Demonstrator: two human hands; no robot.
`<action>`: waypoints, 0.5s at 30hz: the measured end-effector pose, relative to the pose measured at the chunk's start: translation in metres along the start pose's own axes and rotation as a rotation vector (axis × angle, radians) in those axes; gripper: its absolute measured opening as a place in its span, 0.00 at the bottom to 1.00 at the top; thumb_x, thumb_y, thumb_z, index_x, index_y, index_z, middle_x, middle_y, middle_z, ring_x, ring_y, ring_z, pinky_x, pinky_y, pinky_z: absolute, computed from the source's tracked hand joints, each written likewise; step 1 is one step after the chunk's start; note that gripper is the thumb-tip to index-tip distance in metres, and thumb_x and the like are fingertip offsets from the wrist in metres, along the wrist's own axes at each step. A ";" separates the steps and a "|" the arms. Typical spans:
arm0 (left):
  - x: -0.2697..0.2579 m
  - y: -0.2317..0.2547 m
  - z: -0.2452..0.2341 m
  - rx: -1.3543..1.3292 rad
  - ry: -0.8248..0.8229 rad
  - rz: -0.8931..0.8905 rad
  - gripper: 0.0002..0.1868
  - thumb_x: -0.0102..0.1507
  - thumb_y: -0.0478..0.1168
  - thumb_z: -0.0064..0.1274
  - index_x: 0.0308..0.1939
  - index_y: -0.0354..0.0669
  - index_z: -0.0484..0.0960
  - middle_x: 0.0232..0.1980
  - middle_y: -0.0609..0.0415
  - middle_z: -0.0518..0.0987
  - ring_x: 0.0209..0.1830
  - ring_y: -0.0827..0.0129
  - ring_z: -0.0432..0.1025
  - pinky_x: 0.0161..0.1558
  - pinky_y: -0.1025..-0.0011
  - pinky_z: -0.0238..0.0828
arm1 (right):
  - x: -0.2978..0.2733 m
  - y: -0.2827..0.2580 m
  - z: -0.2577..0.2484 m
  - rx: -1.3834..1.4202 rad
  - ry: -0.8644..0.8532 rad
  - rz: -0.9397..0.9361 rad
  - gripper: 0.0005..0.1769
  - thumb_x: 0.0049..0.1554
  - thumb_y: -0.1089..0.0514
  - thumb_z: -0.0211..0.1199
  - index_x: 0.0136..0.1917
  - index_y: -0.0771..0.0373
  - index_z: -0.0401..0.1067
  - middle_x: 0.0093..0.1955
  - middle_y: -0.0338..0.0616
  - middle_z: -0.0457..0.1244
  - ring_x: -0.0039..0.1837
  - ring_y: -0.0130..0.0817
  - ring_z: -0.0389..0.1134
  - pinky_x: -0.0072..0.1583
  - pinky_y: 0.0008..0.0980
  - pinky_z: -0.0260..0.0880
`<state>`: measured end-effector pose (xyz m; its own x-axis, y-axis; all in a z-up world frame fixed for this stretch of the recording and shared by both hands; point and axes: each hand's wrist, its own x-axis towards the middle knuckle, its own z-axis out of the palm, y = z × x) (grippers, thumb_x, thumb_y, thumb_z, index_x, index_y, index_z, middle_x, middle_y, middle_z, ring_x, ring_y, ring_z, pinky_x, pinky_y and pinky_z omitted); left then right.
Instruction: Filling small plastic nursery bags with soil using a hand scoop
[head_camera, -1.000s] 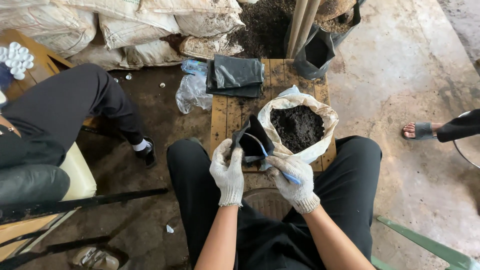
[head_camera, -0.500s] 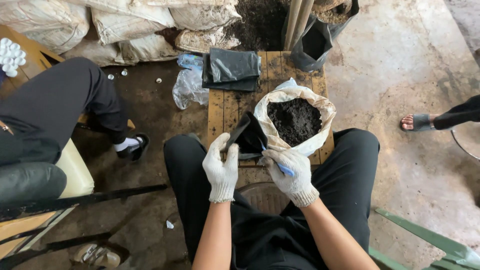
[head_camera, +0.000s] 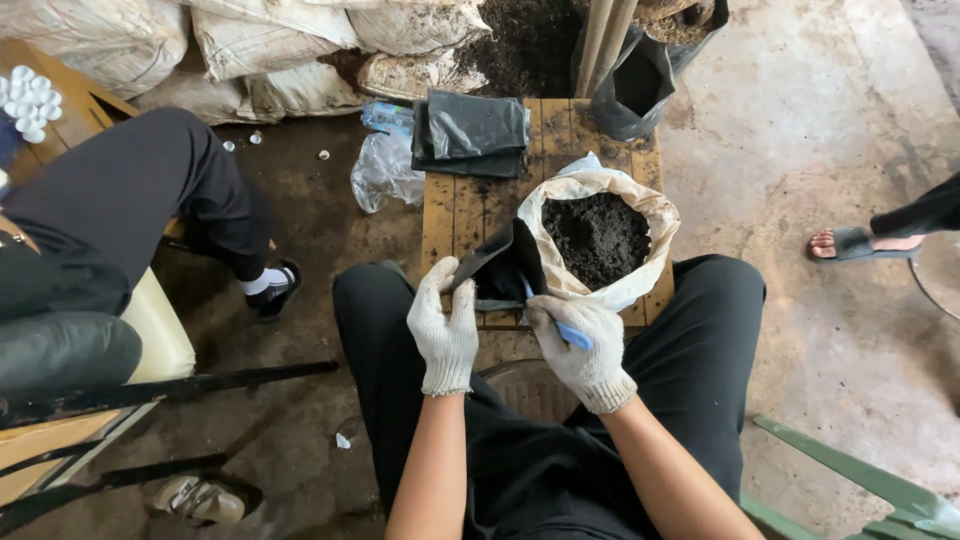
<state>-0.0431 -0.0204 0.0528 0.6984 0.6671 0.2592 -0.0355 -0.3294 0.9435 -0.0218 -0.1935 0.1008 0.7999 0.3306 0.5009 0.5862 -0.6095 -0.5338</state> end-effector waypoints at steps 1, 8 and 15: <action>-0.001 -0.002 0.000 -0.001 -0.002 -0.001 0.16 0.65 0.38 0.61 0.57 0.46 0.84 0.51 0.49 0.84 0.52 0.59 0.79 0.56 0.62 0.75 | -0.002 0.001 0.004 -0.002 0.000 0.001 0.06 0.56 0.55 0.64 0.47 0.48 0.81 0.36 0.43 0.71 0.44 0.48 0.74 0.46 0.41 0.76; 0.004 -0.003 0.003 0.024 0.007 -0.138 0.17 0.64 0.38 0.61 0.57 0.46 0.83 0.48 0.47 0.84 0.52 0.56 0.79 0.54 0.57 0.76 | 0.016 -0.012 -0.010 0.372 -0.332 0.283 0.18 0.51 0.58 0.70 0.56 0.52 0.75 0.48 0.55 0.71 0.56 0.60 0.73 0.55 0.55 0.73; 0.002 0.001 0.003 -0.014 0.023 -0.161 0.15 0.64 0.37 0.60 0.56 0.46 0.84 0.50 0.47 0.84 0.55 0.57 0.78 0.56 0.56 0.74 | 0.026 0.000 0.005 0.279 -0.256 0.125 0.12 0.53 0.64 0.65 0.52 0.57 0.74 0.49 0.59 0.69 0.55 0.66 0.71 0.55 0.56 0.73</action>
<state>-0.0400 -0.0218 0.0538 0.6791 0.7259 0.1094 0.0655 -0.2083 0.9759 0.0000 -0.1811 0.1104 0.8531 0.4563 0.2530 0.4663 -0.4492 -0.7621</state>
